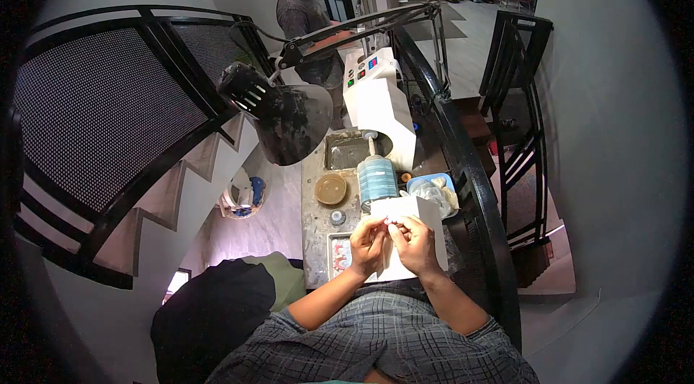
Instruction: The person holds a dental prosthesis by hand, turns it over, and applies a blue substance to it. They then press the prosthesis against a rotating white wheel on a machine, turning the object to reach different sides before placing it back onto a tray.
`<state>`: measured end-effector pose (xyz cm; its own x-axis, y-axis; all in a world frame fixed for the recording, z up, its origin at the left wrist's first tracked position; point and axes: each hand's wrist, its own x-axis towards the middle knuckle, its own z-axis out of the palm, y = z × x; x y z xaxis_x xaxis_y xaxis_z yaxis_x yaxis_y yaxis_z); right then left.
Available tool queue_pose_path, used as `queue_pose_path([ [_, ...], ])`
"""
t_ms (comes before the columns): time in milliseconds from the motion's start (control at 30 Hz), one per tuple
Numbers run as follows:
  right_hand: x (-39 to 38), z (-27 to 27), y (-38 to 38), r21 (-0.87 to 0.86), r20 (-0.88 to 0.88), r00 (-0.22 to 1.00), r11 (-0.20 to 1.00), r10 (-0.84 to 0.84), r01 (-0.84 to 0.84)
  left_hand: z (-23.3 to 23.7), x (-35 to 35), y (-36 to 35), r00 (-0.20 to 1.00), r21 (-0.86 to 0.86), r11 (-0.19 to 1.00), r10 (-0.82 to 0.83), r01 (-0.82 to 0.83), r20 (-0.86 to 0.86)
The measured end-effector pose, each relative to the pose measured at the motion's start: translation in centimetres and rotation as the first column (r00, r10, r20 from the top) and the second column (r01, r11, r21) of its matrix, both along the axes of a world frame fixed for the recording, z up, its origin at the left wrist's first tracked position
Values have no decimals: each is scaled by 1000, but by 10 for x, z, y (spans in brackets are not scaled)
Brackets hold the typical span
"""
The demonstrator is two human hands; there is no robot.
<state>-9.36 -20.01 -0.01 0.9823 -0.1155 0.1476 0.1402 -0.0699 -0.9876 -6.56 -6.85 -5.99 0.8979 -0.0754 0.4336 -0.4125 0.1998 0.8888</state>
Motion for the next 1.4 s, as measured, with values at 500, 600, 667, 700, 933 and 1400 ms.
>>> queue_pose_path([
  [500, 1, -2, 0, -26, 3, 1000, 1000, -14, 14, -10, 3, 2, 999, 29, 999, -32, 32, -7],
  [600, 2, -4, 0, -43, -10, 1000, 999, -19, 19, -13, 3, 1, 999, 11, 999, -43, 43, -10],
  [667, 3, -6, -1, -43, -7, 1000, 999, -18, 18, -13, 4, 1, 999, 8, 999, -42, 42, -6],
  [700, 3, -6, 0, -44, -6, 1000, 999, -18, 18, -12, 4, 2, 999, 8, 999, -42, 42, -6],
  [933, 0, 2, 2, -68, 20, 999, 997, -30, 31, -11, 2, 3, 999, 46, 998, -35, 35, -5],
  [1400, 2, -1, 3, 15, 76, 997, 1000, -25, 24, -4, 1, 3, 1000, 55, 998, -19, 18, 10],
])
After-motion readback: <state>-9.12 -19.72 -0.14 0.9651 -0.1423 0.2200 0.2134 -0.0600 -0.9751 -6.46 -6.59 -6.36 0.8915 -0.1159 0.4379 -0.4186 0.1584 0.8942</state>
